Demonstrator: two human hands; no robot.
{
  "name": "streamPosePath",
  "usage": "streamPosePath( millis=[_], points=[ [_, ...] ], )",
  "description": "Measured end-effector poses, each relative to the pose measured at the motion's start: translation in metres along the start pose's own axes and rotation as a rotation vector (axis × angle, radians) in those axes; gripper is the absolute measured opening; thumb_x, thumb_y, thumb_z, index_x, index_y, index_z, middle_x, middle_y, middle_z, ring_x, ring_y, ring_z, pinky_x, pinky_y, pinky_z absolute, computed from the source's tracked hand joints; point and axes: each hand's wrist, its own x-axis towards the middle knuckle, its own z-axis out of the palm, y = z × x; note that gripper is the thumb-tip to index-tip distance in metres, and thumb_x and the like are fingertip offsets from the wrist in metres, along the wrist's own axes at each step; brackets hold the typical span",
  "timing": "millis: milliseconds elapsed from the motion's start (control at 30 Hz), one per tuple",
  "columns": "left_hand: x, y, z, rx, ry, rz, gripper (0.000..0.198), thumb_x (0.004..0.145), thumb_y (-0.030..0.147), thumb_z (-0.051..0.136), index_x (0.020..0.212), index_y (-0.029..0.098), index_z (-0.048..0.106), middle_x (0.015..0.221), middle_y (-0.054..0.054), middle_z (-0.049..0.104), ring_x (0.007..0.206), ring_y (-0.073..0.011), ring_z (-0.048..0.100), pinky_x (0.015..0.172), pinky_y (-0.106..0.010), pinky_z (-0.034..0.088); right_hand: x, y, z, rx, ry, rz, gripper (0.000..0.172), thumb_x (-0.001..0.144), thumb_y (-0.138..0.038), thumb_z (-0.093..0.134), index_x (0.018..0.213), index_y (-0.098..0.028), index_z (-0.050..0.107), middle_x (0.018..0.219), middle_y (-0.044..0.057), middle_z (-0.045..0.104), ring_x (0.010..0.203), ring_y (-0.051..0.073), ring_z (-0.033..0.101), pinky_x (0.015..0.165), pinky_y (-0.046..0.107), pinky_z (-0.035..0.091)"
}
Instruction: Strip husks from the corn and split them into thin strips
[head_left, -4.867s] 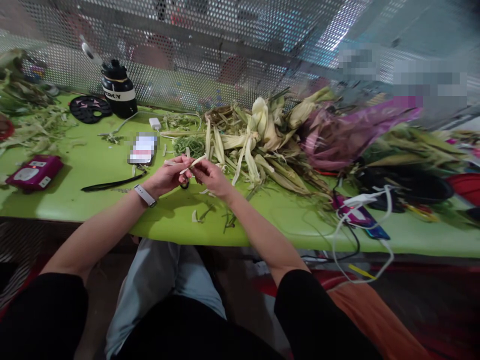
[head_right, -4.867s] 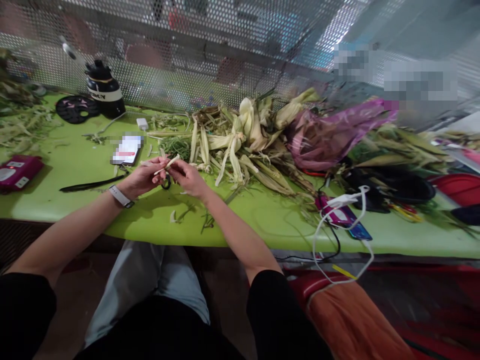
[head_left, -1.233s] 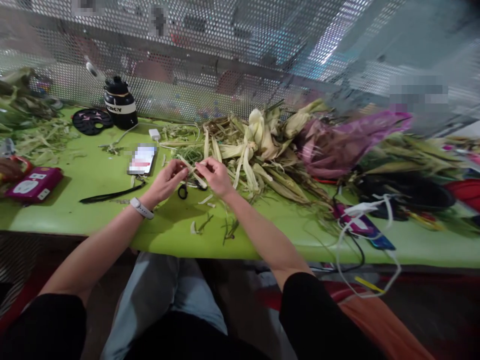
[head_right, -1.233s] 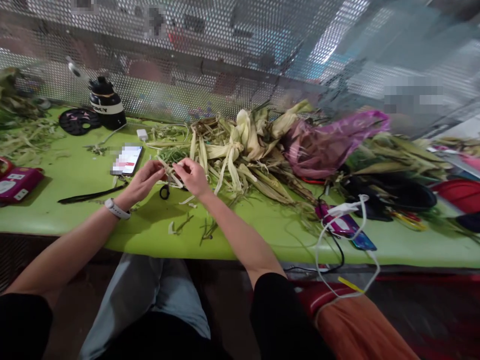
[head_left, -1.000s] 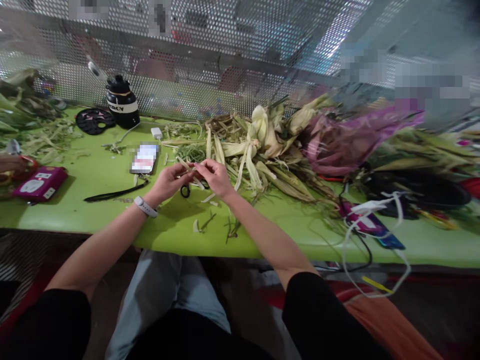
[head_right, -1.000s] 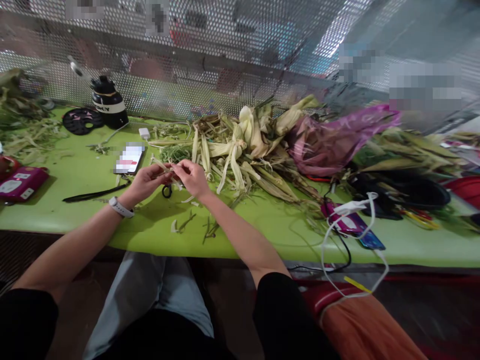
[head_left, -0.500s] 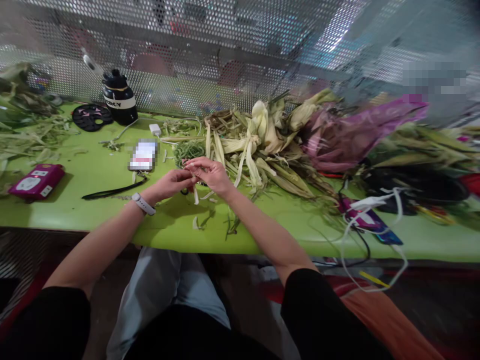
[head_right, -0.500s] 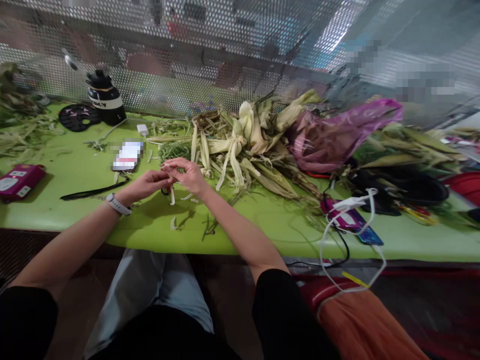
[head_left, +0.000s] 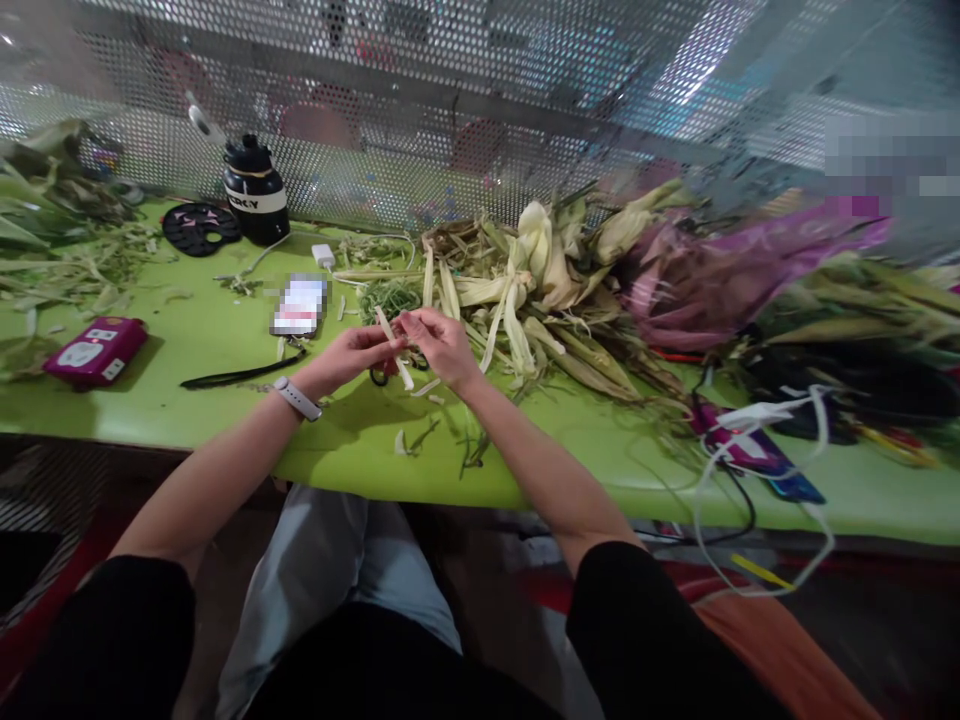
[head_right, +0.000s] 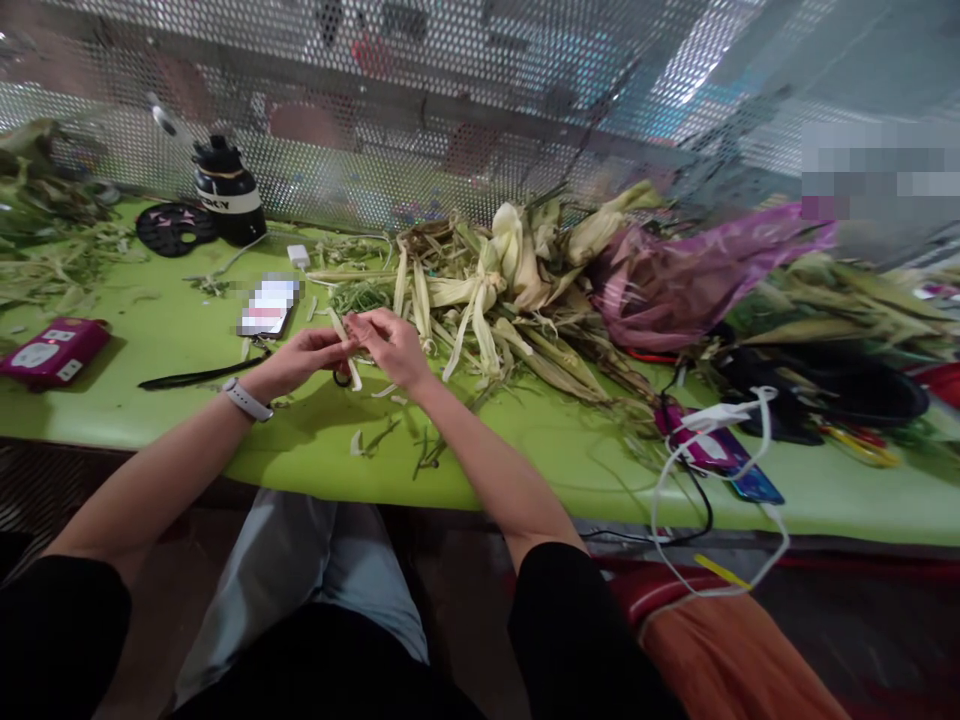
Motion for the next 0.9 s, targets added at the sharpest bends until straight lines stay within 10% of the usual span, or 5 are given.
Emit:
streamPosePath(
  millis=[300, 700, 900],
  points=[
    [0.002, 0.002, -0.004, 0.130, 0.052, 0.038, 0.036, 0.088, 0.048, 0.070, 0.076, 0.014, 0.069, 0.067, -0.004, 0.069, 0.061, -0.0107, 0.062, 0.066, -0.025, 0.052, 0.003, 0.000, -0.003, -0.343, -0.046, -0.071, 0.068, 0.089, -0.084, 0.030, 0.064, -0.023, 0.042, 0.068, 0.002, 0.050, 0.068, 0.016, 0.048, 0.070, 0.031, 0.038],
    [0.001, -0.003, -0.001, -0.112, -0.001, -0.002, 0.038, 0.083, 0.045, 0.077, 0.098, 0.011, 0.071, 0.081, -0.008, 0.074, 0.075, -0.0157, 0.071, 0.078, -0.032, 0.057, 0.009, 0.016, -0.012, 0.003, 0.002, 0.129, 0.062, 0.084, -0.080, 0.051, 0.061, -0.022, 0.047, 0.056, -0.003, 0.046, 0.055, 0.012, 0.044, 0.057, 0.028, 0.036],
    [0.007, 0.009, -0.022, -0.337, 0.590, 0.204, 0.019, 0.088, 0.036, 0.071, 0.099, 0.021, 0.065, 0.081, 0.000, 0.072, 0.080, -0.0113, 0.072, 0.083, -0.027, 0.058, 0.011, 0.023, -0.014, 0.010, 0.132, 0.176, 0.054, 0.091, -0.071, 0.048, 0.067, -0.023, 0.051, 0.059, -0.002, 0.051, 0.056, 0.014, 0.050, 0.060, 0.029, 0.041]
  ],
)
